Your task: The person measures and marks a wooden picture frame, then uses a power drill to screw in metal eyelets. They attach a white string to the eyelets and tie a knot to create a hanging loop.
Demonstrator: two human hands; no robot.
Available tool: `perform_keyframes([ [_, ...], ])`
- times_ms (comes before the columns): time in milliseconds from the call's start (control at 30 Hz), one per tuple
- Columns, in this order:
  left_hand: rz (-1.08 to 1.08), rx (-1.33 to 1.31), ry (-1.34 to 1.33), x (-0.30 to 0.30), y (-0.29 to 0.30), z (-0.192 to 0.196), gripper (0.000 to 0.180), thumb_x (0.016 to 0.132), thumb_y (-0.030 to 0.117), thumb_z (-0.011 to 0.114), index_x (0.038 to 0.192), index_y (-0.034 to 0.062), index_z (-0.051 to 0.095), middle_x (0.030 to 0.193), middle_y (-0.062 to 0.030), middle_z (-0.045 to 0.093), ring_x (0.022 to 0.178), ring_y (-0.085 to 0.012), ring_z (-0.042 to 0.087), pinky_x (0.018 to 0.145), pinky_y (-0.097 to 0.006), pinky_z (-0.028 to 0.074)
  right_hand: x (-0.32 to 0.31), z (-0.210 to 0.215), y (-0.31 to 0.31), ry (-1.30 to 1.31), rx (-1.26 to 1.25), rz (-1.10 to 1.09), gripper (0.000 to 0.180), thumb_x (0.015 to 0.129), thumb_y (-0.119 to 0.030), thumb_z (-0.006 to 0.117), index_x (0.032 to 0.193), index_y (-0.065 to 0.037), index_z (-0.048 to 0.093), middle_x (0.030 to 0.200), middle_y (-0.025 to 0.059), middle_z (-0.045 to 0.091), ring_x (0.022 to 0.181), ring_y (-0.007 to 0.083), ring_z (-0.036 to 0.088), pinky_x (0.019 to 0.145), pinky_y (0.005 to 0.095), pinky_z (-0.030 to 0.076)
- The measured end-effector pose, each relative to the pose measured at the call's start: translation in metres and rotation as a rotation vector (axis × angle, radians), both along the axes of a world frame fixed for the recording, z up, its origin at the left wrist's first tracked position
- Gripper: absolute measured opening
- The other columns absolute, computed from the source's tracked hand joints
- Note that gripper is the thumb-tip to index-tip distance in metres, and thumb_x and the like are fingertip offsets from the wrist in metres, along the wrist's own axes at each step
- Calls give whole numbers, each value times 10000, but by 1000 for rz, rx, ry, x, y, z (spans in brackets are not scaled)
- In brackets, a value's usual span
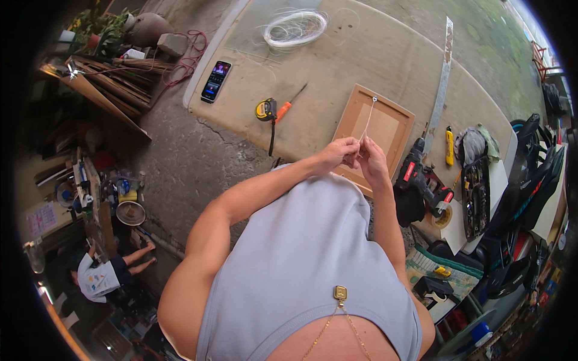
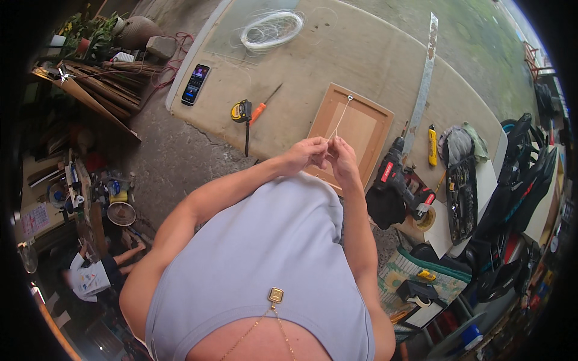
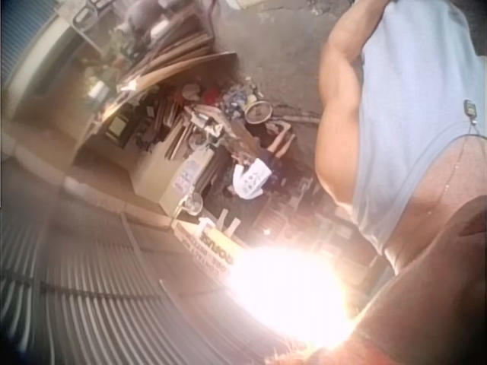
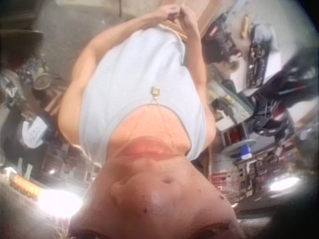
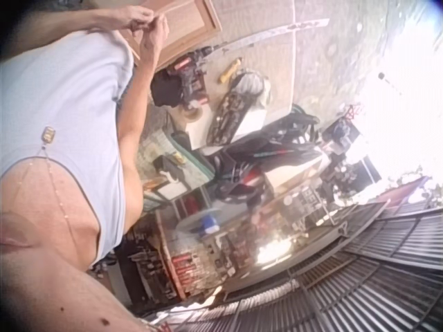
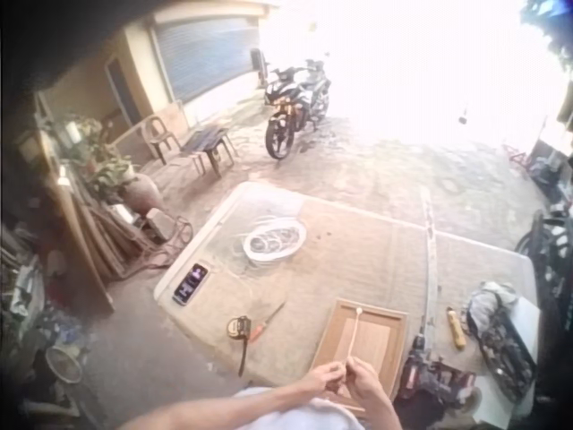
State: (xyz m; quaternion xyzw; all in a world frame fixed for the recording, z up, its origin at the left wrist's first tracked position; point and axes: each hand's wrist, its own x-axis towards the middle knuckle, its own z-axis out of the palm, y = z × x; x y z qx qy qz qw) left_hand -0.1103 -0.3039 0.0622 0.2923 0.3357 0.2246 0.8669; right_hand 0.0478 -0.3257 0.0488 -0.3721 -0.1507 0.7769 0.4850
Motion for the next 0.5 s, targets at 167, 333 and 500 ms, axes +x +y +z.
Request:
perform_keyframes([
  [167,-67,1299,841,-25,2,18,138,812,223,598,805,85,606,1153,-88,486,1159,-220,412,925,-374,374,8,38,-24,-852,153,50,294,920,-215,471,731,-13,573,673,29,571,662,117,507,630,276,412],
  [333,-504,2011,730,-8,16,24,142,733,223,642,779,90,623,1100,-87,533,1160,-263,437,992,-404,339,-10,115,-31,-1007,318,417,239,894,-161,503,755,30,541,633,98,526,621,145,508,593,323,414],
  [500,-302,1437,716,-1,13,37,134,820,223,596,803,90,595,804,-17,565,788,-210,515,771,-358,406,9,132,-26,-673,410,463,221,873,-137,514,758,43,571,671,95,579,672,148,543,641,298,440],
])
